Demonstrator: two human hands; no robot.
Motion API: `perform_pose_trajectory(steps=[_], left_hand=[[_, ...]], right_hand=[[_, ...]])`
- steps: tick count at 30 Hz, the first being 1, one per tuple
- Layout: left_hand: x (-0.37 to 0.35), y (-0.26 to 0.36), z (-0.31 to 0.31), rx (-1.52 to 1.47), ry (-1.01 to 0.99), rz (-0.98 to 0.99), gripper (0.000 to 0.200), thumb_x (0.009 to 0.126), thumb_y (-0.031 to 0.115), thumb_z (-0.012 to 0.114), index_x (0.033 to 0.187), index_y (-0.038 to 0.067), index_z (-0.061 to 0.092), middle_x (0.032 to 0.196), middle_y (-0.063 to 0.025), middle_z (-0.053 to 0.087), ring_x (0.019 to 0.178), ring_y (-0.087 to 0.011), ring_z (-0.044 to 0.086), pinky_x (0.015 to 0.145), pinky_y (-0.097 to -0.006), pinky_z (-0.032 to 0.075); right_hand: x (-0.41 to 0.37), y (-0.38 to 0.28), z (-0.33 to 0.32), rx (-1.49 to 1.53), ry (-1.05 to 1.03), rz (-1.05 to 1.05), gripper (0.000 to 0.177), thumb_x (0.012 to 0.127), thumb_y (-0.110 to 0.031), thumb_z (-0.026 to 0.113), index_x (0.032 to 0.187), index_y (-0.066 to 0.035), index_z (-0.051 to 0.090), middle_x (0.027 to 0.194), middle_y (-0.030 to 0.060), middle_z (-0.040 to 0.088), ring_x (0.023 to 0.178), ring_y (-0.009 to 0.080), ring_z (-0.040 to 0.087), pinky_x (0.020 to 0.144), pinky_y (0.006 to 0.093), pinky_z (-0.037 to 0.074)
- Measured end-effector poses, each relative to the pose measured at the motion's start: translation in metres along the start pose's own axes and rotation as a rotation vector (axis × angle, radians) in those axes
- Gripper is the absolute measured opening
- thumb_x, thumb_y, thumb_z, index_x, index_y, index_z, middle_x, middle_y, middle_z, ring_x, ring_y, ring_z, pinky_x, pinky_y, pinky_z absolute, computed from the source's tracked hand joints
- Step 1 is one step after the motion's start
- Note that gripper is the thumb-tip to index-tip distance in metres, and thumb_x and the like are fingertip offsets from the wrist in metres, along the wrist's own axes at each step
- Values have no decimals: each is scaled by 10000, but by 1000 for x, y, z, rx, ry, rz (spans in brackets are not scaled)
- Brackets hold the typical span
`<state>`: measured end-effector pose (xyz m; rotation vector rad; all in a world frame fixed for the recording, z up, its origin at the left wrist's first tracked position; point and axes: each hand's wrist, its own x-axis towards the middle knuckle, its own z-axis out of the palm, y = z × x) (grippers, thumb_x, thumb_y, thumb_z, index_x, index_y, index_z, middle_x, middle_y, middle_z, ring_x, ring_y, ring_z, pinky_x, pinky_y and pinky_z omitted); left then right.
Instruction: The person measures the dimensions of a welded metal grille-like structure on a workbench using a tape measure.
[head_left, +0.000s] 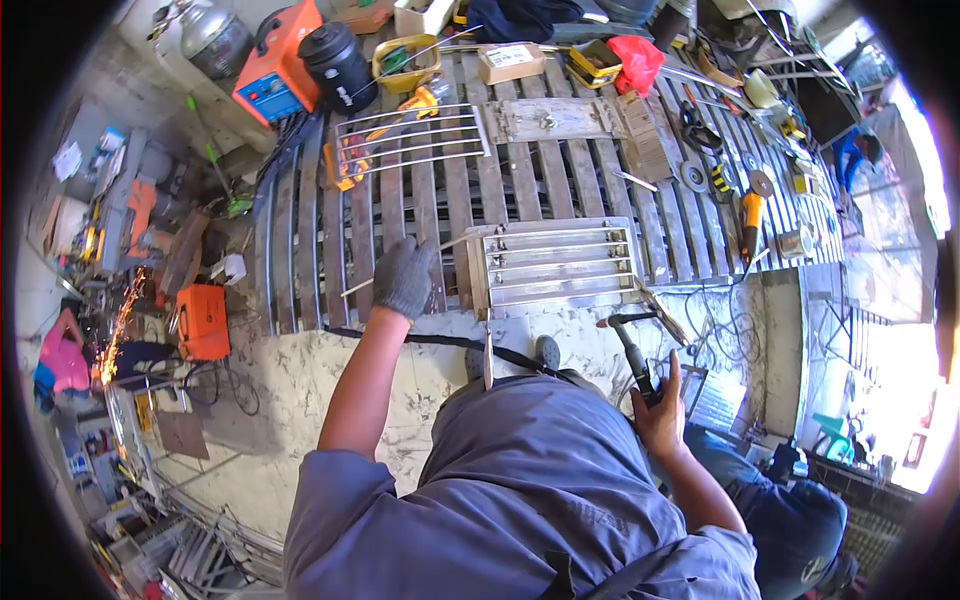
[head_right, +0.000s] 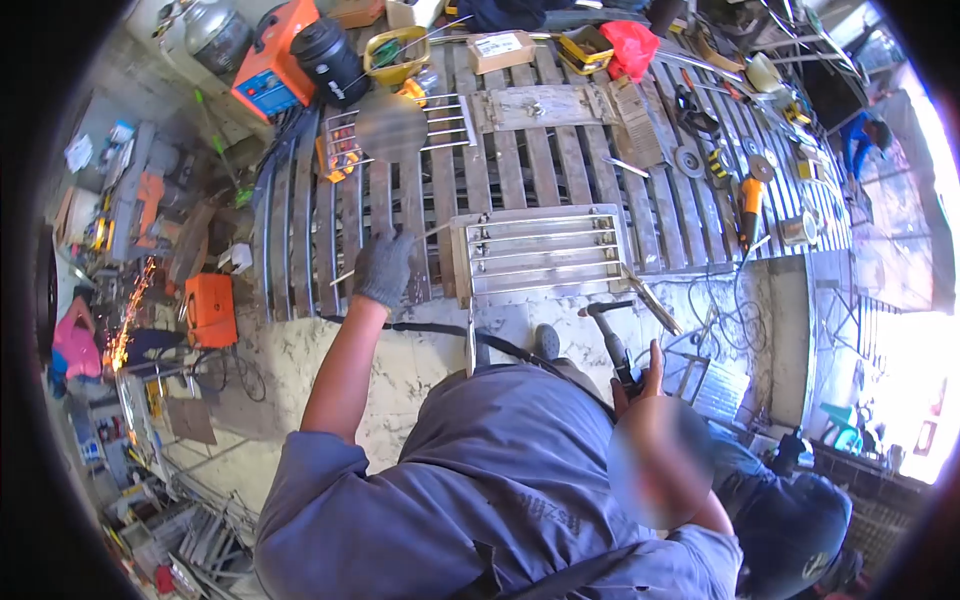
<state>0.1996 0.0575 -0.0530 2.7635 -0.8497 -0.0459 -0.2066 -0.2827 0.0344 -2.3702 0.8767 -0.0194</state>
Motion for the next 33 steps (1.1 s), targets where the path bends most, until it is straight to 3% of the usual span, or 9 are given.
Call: perform_pose_trajectory(steps=[2, 6, 10, 18, 20, 22, 30, 33], left_hand=[[43, -4, 19, 37, 31, 65, 295, 953, 85, 642, 1220, 134, 758, 1135, -205, 728, 994, -435, 741, 825, -546, 617], [115, -9, 68, 155, 101, 205, 293, 975, 128, 630, 1234, 153, 763, 1136, -177, 726, 994, -379, 746, 834, -527, 624], [142, 5, 79, 193, 60, 228, 267, 1012, 174, 606, 1241, 152, 742, 1116, -159, 734, 1036, -362, 744, 832, -521, 626], [127, -3, 94, 143, 59, 169, 308, 1021, 253, 708, 1296, 123, 655, 1227, -162, 664, 1131, -391, 709, 946, -547, 580], [123, -2, 82, 142, 45, 172, 292, 1057, 278, 697, 1284, 97, 669, 1179, -190, 677, 1172, -416, 684, 997, -550, 559], [121, -3, 78, 134, -2, 143, 313, 1061, 298, 698, 1284, 79, 674, 1244, -201, 657, 1220, -426, 657, 1012, -559, 556], [99, -16, 62, 125, 94, 113, 429, 1061, 337, 686, 1397, 71, 673, 1312, -212, 630, 1216, -445, 647, 1002, -579, 551], [83, -17, 46, 69, 108, 54, 410, 1047, 328, 701, 1366, 70, 687, 1310, -211, 631, 1213, -450, 643, 1002, -577, 545]], right_hand=[[-22, -4, 6, -19, 100, 33, 1103, 933, -116, 842, 1790, -146, 149, 867, 162, 642, 695, 298, 640, 661, 451, 511], [-71, -16, 6, -32, 140, 234, 1122, 910, -121, 841, 1787, -153, 142, 924, 194, 695, 742, 351, 667, 706, 492, 526], [-119, -27, 12, -83, 204, 392, 1152, 893, -131, 856, 1785, -163, 128, 959, 208, 707, 809, 389, 704, 740, 520, 538], [-179, -24, 39, -147, 285, 468, 1180, 906, -152, 870, 1787, -160, 85, 986, 204, 699, 801, 438, 722, 732, 541, 558], [-180, -27, 40, -135, 257, 518, 1185, 910, -170, 869, 1788, -171, 74, 1036, 209, 726, 858, 460, 740, 763, 563, 572], [-180, -26, 41, -134, 242, 543, 1180, 918, -201, 865, 1789, -182, 68, 1111, 218, 764, 934, 487, 762, 814, 590, 587], [-172, -32, 35, -88, 208, 467, 1162, 929, -212, 853, 1787, -152, 71, 1001, 187, 746, 818, 464, 744, 740, 575, 576], [-169, -25, 36, -81, 195, 442, 1166, 932, -216, 853, 1788, -150, 65, 999, 188, 744, 813, 465, 741, 735, 573, 574]])
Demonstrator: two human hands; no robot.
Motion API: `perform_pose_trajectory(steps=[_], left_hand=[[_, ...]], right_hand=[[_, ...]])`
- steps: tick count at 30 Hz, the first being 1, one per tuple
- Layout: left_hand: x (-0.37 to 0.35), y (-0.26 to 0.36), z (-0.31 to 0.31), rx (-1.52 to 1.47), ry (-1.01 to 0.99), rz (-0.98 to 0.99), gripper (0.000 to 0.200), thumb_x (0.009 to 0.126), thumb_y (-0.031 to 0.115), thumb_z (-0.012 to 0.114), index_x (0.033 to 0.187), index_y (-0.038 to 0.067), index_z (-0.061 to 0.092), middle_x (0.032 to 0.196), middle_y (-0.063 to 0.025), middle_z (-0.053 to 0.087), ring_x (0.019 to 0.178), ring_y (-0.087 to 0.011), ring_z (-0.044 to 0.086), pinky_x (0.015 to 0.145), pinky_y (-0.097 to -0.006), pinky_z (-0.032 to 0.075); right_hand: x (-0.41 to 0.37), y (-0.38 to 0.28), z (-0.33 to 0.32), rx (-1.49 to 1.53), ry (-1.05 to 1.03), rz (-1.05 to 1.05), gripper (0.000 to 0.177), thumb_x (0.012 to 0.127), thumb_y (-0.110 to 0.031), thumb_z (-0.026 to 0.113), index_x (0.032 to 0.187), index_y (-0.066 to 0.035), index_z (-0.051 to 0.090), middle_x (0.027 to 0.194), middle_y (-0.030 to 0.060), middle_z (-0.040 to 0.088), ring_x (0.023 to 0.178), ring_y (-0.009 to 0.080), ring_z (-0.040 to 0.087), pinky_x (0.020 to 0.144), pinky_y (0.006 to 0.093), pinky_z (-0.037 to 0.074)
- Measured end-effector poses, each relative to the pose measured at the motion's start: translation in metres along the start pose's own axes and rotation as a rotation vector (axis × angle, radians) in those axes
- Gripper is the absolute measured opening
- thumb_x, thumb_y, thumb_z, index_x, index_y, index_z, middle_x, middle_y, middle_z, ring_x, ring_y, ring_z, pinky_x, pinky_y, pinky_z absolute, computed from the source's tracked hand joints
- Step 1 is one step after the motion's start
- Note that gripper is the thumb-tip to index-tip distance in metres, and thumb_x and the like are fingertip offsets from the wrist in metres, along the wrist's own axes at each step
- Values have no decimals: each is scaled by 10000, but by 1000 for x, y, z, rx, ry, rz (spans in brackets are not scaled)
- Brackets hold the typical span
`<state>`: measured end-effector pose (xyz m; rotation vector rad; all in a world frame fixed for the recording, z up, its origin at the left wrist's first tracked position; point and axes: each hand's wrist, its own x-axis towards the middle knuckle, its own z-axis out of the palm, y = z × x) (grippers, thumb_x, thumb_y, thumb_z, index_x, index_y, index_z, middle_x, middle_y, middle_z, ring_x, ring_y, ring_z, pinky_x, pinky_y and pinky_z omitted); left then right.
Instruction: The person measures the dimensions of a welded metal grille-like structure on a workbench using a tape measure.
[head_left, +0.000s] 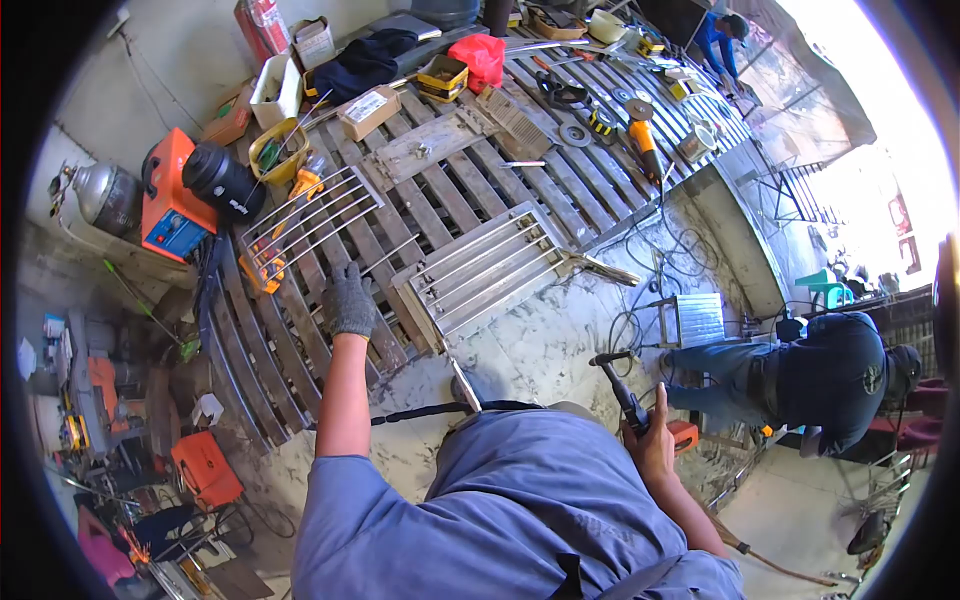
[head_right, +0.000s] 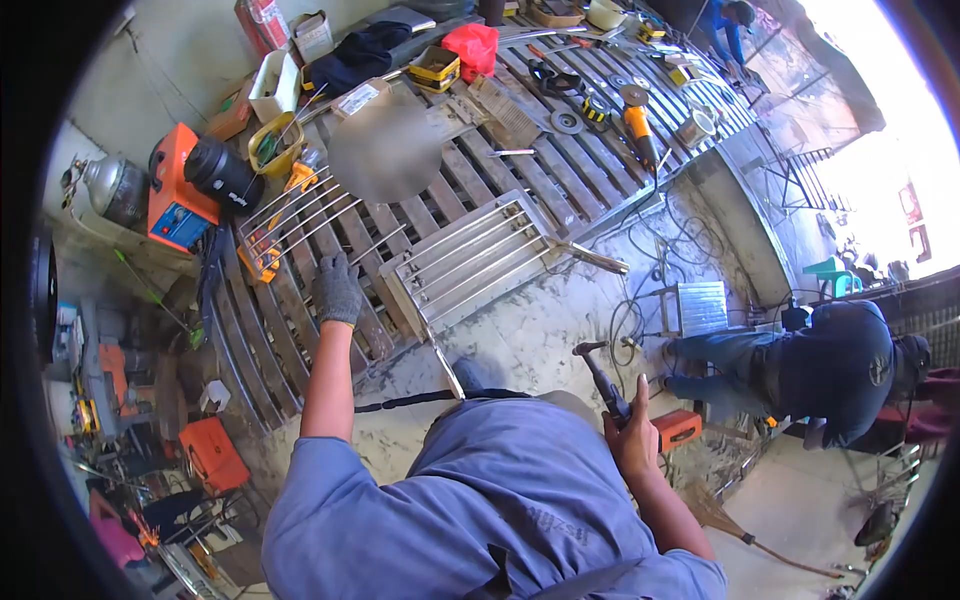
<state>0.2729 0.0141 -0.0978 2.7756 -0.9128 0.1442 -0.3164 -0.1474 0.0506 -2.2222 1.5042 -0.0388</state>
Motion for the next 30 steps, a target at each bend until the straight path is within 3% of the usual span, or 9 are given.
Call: perform_pose_trajectory(steps=[11, 13, 18, 20, 22, 23, 25, 28, 30], left_hand=[[-159, -14, -18, -67, 130, 11, 448, 1006, 310, 736, 1387, 79, 708, 1438, -195, 607, 1255, -428, 603, 1095, -560, 486], [-201, 0, -12, -123, 215, 22, 435, 1003, 317, 739, 1369, 81, 723, 1420, -188, 613, 1246, -423, 598, 1099, -569, 476], [-275, 74, -30, -192, 431, 319, 326, 1012, 309, 736, 1251, 94, 782, 1281, -148, 676, 1213, -418, 608, 1093, -565, 477], [-288, 115, -48, -424, 360, 465, 283, 1022, 258, 731, 1243, 91, 788, 1227, -137, 721, 1147, -386, 674, 1041, -520, 530], [-295, 159, -62, -611, -43, 453, 324, 1028, 278, 762, 1234, 29, 784, 1257, -187, 742, 1155, -393, 714, 1037, -497, 570], [-291, 186, -81, -771, -234, 349, 380, 1042, 325, 762, 1276, 26, 769, 1270, -186, 745, 1199, -365, 715, 1062, -481, 563], [-295, 235, -92, -1173, -415, 210, 576, 1085, 478, 726, 1435, 22, 690, 1315, -141, 756, 1203, -265, 734, 1045, -435, 571], [-293, 280, -107, -1679, -615, 144, 673, 1101, 532, 691, 1546, 34, 614, 1374, -100, 725, 1284, -188, 676, 1124, -377, 530], [-300, 292, -111, -1896, -763, 51, 646, 1088, 487, 728, 1526, 25, 618, 1411, -75, 699, 1274, -153, 655, 1103, -352, 535]], right_hand=[[34, 28, 16, 82, 8, -223, 1203, 910, -217, 888, 1790, -183, 70, 1076, 253, 742, 906, 512, 744, 763, 587, 586], [41, 28, 8, 75, 6, -317, 1136, 949, -189, 845, 1784, -145, 77, 1000, 206, 748, 830, 456, 752, 731, 569, 577], [56, 43, -10, 87, -136, -365, 1114, 961, -163, 827, 1782, -130, 74, 970, 235, 743, 841, 472, 753, 742, 571, 579], [64, 41, -17, 112, -105, -404, 1108, 964, -156, 821, 1782, -126, 74, 952, 230, 740, 824, 475, 749, 740, 577, 576], [73, 39, -20, 216, -102, -421, 1110, 961, -125, 815, 1784, -132, 70, 1033, 283, 739, 847, 478, 748, 782, 561, 570], [78, 39, -9, 176, 41, -492, 1111, 973, -116, 809, 1788, -158, 55, 1089, 316, 736, 901, 461, 754, 827, 542, 577], [63, -1, -26, 411, -95, -347, 1115, 988, -114, 804, 1791, -179, 34, 1172, 340, 724, 972, 434, 760, 885, 522, 584], [29, -36, -37, 618, -210, -559, 1130, 1000, -112, 793, 1792, -186, -11, 1283, 345, 691, 1063, 418, 752, 929, 515, 589], [7, -47, -54, 592, -237, -844, 984, 989, -101, 775, 1748, -52, 151, 1258, 314, 689, 1004, 459, 737, 907, 550, 594]])
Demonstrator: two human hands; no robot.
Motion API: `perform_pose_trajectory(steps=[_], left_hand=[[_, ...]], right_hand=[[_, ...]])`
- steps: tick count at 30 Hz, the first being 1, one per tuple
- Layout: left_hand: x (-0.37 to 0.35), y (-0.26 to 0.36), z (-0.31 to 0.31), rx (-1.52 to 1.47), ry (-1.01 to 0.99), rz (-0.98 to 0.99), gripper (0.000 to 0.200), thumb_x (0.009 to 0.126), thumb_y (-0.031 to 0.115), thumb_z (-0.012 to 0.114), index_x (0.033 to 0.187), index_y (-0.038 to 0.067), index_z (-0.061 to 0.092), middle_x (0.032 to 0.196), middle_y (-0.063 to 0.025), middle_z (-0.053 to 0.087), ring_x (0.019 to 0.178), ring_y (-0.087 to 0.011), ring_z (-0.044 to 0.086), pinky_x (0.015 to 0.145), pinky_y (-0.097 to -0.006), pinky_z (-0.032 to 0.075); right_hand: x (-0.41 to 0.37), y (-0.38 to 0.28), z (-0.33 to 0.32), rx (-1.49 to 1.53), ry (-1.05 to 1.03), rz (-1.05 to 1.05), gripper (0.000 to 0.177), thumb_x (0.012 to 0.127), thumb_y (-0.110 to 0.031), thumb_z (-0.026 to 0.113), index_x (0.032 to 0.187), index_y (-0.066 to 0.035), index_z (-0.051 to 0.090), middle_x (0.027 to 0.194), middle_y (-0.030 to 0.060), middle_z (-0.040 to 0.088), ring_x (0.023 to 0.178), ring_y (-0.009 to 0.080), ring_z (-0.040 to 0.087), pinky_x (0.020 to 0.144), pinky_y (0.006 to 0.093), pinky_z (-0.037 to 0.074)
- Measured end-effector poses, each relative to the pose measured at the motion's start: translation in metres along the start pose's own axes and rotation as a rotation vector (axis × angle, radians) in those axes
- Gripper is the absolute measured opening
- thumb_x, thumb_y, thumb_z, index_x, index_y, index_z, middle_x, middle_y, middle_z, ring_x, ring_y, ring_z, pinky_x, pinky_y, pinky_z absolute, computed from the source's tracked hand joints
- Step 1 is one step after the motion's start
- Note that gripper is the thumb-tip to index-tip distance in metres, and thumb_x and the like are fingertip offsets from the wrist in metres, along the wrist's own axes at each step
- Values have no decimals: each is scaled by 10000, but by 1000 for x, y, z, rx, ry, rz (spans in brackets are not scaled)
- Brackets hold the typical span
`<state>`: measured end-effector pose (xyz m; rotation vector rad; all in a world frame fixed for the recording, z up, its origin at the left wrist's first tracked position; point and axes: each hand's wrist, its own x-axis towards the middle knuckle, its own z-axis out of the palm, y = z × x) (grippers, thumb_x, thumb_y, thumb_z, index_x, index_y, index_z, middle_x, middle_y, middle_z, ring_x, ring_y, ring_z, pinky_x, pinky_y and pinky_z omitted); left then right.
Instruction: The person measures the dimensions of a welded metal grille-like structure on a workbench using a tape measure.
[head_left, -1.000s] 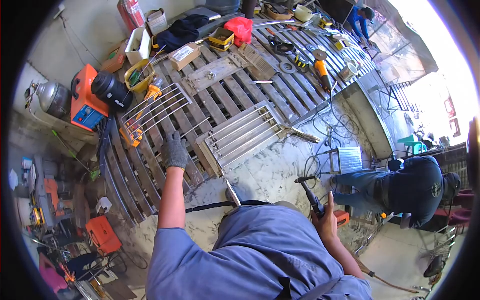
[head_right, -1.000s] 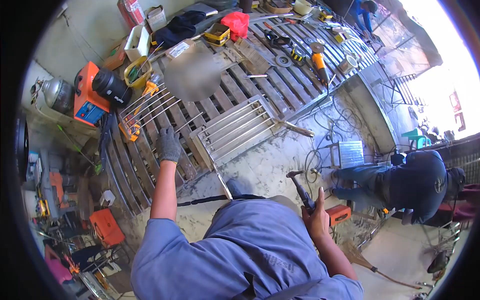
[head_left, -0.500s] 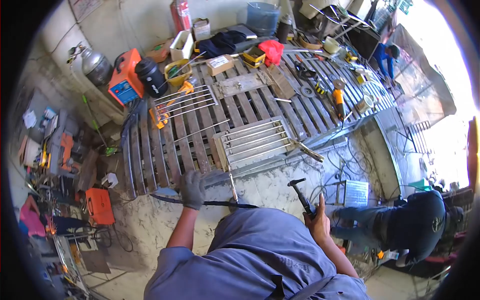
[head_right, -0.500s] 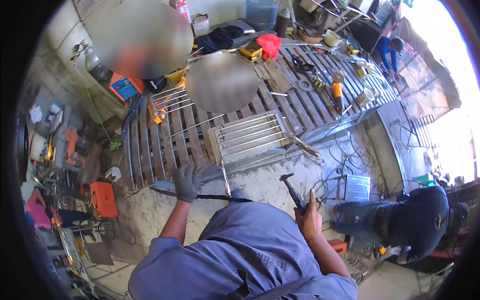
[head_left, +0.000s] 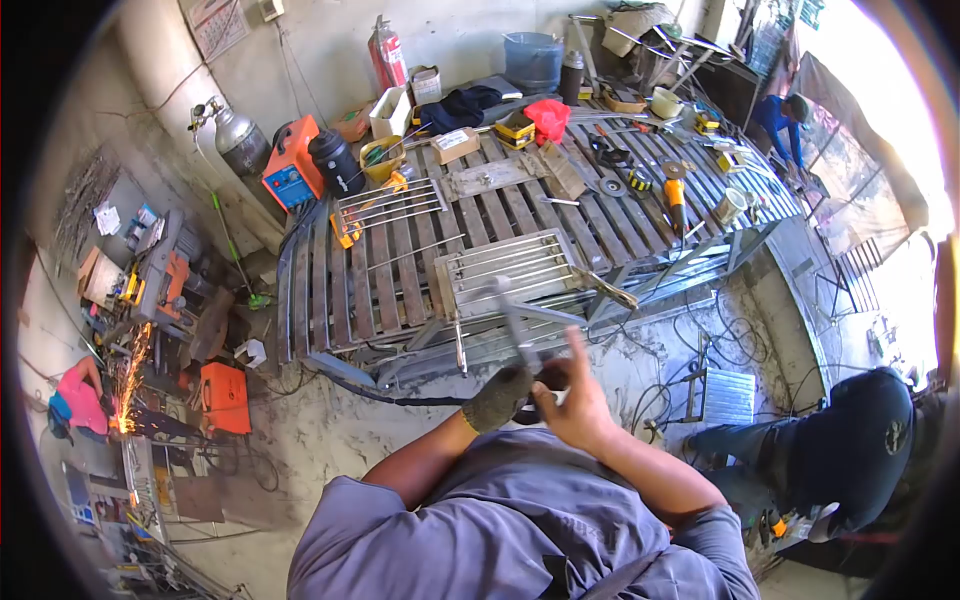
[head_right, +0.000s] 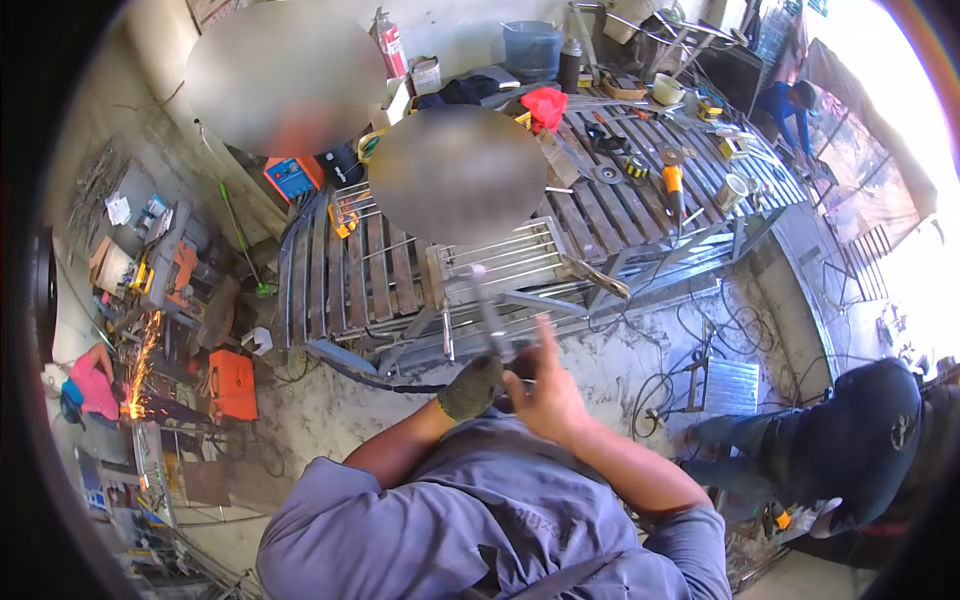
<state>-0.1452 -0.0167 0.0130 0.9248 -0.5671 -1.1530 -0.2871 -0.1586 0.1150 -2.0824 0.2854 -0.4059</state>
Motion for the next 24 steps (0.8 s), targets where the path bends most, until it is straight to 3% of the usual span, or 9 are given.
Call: perform_pose_trajectory(steps=[1, 3, 5, 7, 9, 11, 17, 21, 24], left_hand=[[-8, -21, -7, 18, 216, -64, 479, 1141, 479, 631, 1379, 72, 714, 1124, -52, 771, 996, -162, 723, 836, -317, 578], [-31, -7, 12, 272, 411, 181, 311, 1129, 393, 664, 1205, 100, 732, 913, 19, 733, 764, -154, 686, 681, -338, 562], [-63, -6, 10, 219, 501, 165, 270, 1118, 364, 677, 1178, 104, 721, 892, 16, 715, 749, -154, 675, 673, -345, 560], [-98, -6, 1, 159, 571, 171, 231, 1107, 335, 691, 1150, 109, 710, 870, 14, 697, 733, -154, 665, 665, -352, 557], [-133, -14, -9, 91, 632, 190, 194, 1097, 306, 704, 1123, 114, 699, 849, 11, 679, 717, -154, 654, 657, -360, 554], [-162, -25, -17, 22, 676, 234, 161, 1086, 276, 718, 1095, 118, 688, 827, 9, 660, 701, -154, 644, 649, -367, 551], [-214, -59, -18, -143, 824, 284, 130, 1053, 201, 760, 1021, 128, 658, 756, -3, 600, 654, -158, 617, 629, -385, 544], [-215, -55, 31, -108, 950, 128, 156, 1029, 195, 793, 1017, 121, 656, 705, -7, 570, 604, -158, 600, 595, -353, 521], [-202, -43, 69, 20, 951, 83, 134, 1018, 176, 795, 1022, 111, 678, 712, 6, 591, 573, -134, 588, 554, -319, 495]], right_hand=[[-1, -12, -7, -66, -85, -171, 920, 983, -102, 762, 1718, 11, 221, 1254, 314, 686, 980, 480, 734, 881, 577, 595], [-8, -62, -22, -334, 41, -526, 751, 979, -108, 745, 1633, 46, 408, 1231, 256, 694, 1014, 447, 729, 891, 560, 591], [-22, -95, -38, -135, -167, -733, 677, 906, -159, 790, 1533, -17, 579, 1208, 232, 701, 1070, 416, 720, 918, 523, 600], [-35, -141, -52, 6, -85, -1200, 560, 897, -220, 736, 1417, -28, 657, 1184, 214, 687, 974, 372, 717, 882, 509, 604], [-62, -189, -58, 159, -69, -1302, 463, 917, -298, 673, 1303, -44, 696, 1168, 215, 685, 907, 347, 712, 854, 499, 604], [-80, -236, -75, 280, -126, -1367, 431, 997, -293, 626, 1397, -135, 656, 1010, 124, 697, 818, 341, 713, 811, 466, 564], [-109, -247, -59, 561, -121, -1499, 342, 1049, -300, 575, 1235, -24, 653, 733, 33, 630, 751, 287, 686, 758, 460, 516], [-109, -217, -58, 232, -84, -1542, 364, 1002, -301, 589, 1235, -28, 652, 998, 107, 649, 827, 264, 698, 761, 459, 565], [-97, -168, -56, 195, -31, -1312, 371, 932, -338, 661, 1182, -78, 748, 1130, 195, 695, 888, 350, 726, 819, 467, 616]])
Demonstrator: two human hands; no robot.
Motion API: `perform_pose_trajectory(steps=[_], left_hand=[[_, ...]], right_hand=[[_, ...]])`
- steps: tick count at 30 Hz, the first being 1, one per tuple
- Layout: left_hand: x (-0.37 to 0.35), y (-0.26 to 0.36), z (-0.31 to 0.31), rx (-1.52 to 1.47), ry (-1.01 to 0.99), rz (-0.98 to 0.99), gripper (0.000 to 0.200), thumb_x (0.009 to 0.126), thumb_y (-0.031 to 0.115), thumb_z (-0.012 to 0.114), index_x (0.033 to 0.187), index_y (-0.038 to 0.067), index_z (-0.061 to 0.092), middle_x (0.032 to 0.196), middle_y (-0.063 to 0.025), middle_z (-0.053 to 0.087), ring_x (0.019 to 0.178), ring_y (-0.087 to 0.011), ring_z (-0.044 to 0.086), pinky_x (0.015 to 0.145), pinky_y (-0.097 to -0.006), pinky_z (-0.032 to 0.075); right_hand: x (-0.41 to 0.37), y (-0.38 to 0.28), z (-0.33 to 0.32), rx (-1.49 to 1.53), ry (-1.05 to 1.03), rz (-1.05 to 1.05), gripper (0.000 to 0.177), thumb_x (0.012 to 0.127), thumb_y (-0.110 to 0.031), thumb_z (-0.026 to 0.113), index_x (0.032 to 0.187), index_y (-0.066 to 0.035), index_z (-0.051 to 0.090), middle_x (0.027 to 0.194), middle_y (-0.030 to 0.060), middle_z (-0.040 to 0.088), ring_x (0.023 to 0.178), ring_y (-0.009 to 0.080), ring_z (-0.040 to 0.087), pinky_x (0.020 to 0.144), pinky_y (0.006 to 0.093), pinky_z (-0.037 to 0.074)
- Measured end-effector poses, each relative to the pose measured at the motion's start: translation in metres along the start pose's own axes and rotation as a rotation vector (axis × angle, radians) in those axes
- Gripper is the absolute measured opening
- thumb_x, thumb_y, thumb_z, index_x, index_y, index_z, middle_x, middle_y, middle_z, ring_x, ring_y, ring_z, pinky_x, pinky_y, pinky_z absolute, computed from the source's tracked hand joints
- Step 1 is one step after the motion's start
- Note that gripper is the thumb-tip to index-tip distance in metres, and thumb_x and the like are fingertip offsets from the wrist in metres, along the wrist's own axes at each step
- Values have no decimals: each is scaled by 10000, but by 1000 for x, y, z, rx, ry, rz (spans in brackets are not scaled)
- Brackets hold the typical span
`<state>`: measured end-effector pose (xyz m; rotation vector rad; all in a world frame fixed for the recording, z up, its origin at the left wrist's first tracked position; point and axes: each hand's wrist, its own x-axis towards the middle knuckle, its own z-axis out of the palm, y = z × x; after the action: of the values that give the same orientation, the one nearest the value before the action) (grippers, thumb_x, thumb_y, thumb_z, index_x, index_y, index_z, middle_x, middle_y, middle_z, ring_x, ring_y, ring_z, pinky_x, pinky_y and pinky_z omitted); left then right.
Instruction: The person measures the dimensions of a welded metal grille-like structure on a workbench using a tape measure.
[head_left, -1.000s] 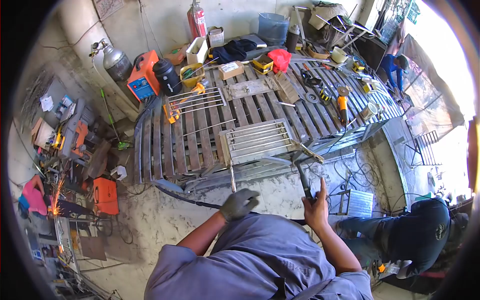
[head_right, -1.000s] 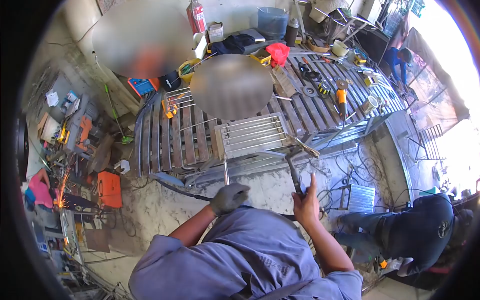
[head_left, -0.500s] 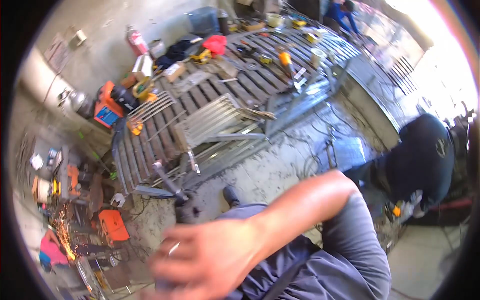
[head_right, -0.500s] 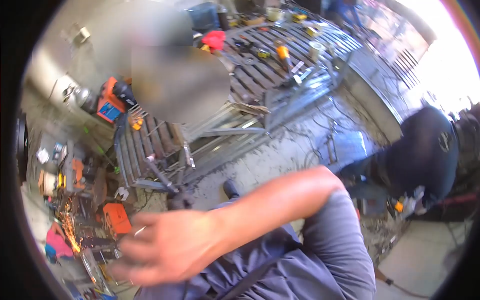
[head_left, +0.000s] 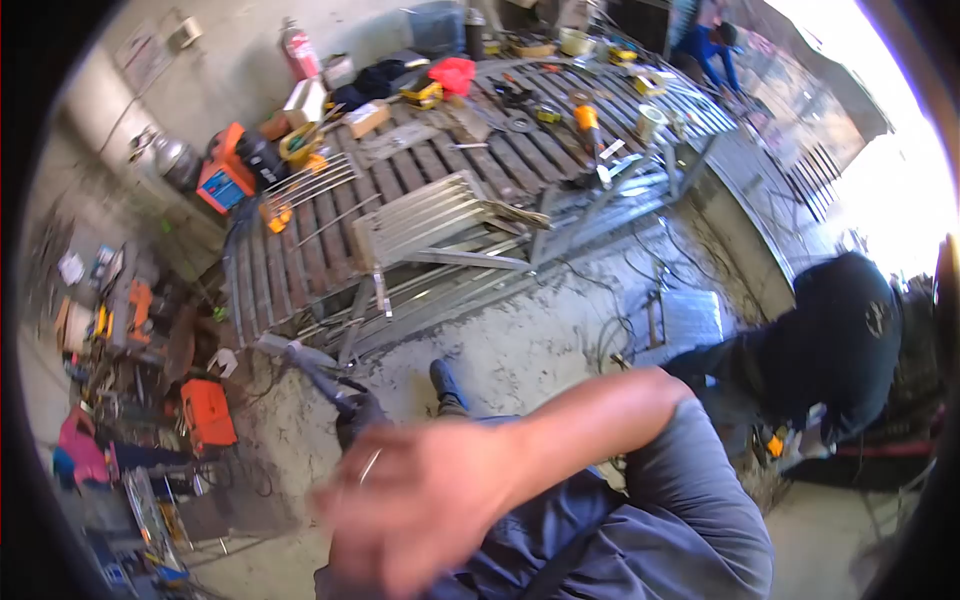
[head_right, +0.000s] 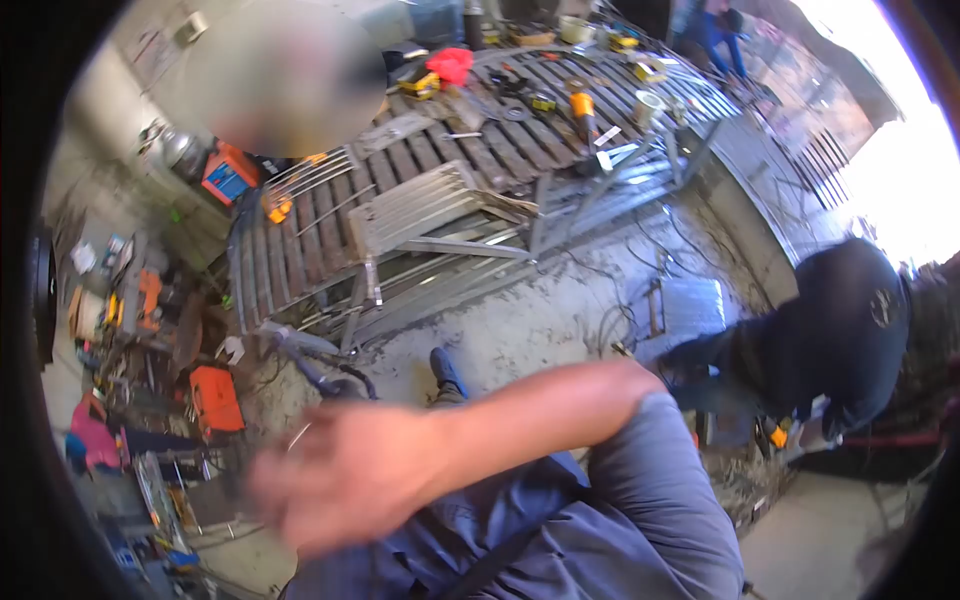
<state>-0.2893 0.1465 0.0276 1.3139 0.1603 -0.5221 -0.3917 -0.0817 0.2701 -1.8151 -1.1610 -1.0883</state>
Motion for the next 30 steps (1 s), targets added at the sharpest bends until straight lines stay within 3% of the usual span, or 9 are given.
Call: perform_pose_trajectory(steps=[1, 2, 3, 7, 13, 16, 18, 21, 30], left_hand=[[-5, 4, 10, 28, -5, 26, 120, 1016, 166, 792, 1023, 107, 688, 719, 11, 601, 567, -124, 585, 542, -310, 488], [-8, 9, 19, 56, -7, 52, 107, 1014, 156, 790, 1023, 103, 698, 726, 16, 611, 561, -115, 582, 530, -301, 481], [-11, 13, 25, 81, -7, 76, 93, 1012, 147, 787, 1024, 99, 708, 734, 22, 621, 555, -105, 580, 518, -292, 473], [-10, 21, 63, 404, -171, 317, 96, 1002, 51, 766, 1097, 56, 777, 865, 50, 675, 754, -50, 604, 663, -268, 500], [-28, 40, 148, 810, -571, 356, 812, 981, 177, 791, 1661, 94, 355, 1218, -114, 750, 1078, -243, 756, 941, -394, 579], [-8, -11, 171, 814, -925, 419, 1058, 966, 109, 729, 1746, 8, 22, 1350, -259, 707, 1241, -376, 717, 1083, -431, 546], [9, -54, 182, 1012, -960, 525, 1080, 905, 116, 752, 1746, 0, 84, 1366, -297, 703, 1254, -398, 713, 1069, -431, 558], [-5, -36, 197, 1093, -1002, 388, 1077, 879, 162, 761, 1738, -10, 134, 1300, -328, 721, 1179, -428, 740, 1003, -460, 586], [-29, 15, 189, 1192, -876, 396, 1009, 873, 245, 801, 1702, 15, 273, 1198, -317, 742, 1054, -466, 753, 894, -533, 598]], right_hand=[[-25, 15, 0, 331, -203, 351, 354, 969, -340, 701, 1202, -75, 725, 1168, 187, 704, 950, 378, 748, 819, 477, 629], [-17, 12, -19, 86, -645, 873, 400, 983, -310, 770, 1271, -54, 661, 1210, 186, 703, 1026, 391, 754, 850, 499, 626], [-52, 13, -15, -14, -409, 957, 480, 999, -280, 812, 1367, -52, 605, 1193, 202, 697, 1043, 404, 750, 860, 504, 623], [-139, 0, -23, 1, -433, 1240, 533, 1027, -267, 815, 1427, -8, 577, 1188, 188, 695, 1039, 348, 743, 840, 421, 626], [-204, -28, 3, 303, 146, 1530, 585, 1077, -236, 772, 1534, 34, 527, 1200, 63, 692, 1025, 166, 695, 882, 309, 590], [-248, -23, 6, 390, 466, 1740, 411, 1118, -354, 717, 1340, -13, 661, 1071, -2, 692, 919, 115, 649, 795, 285, 538], [-241, -23, -5, 310, 560, 1942, 363, 1126, -422, 691, 1138, -61, 731, 960, -11, 710, 815, 114, 636, 729, 285, 498], [-268, -26, 0, 394, 816, 1868, 384, 1075, -386, 769, 1019, -6, 782, 943, 9, 738, 818, 109, 614, 727, 304, 475], [-259, -18, 6, 234, 692, 1779, 295, 1090, -260, 745, 958, -1, 793, 895, 4, 756, 760, 71, 614, 680, 279, 465]])
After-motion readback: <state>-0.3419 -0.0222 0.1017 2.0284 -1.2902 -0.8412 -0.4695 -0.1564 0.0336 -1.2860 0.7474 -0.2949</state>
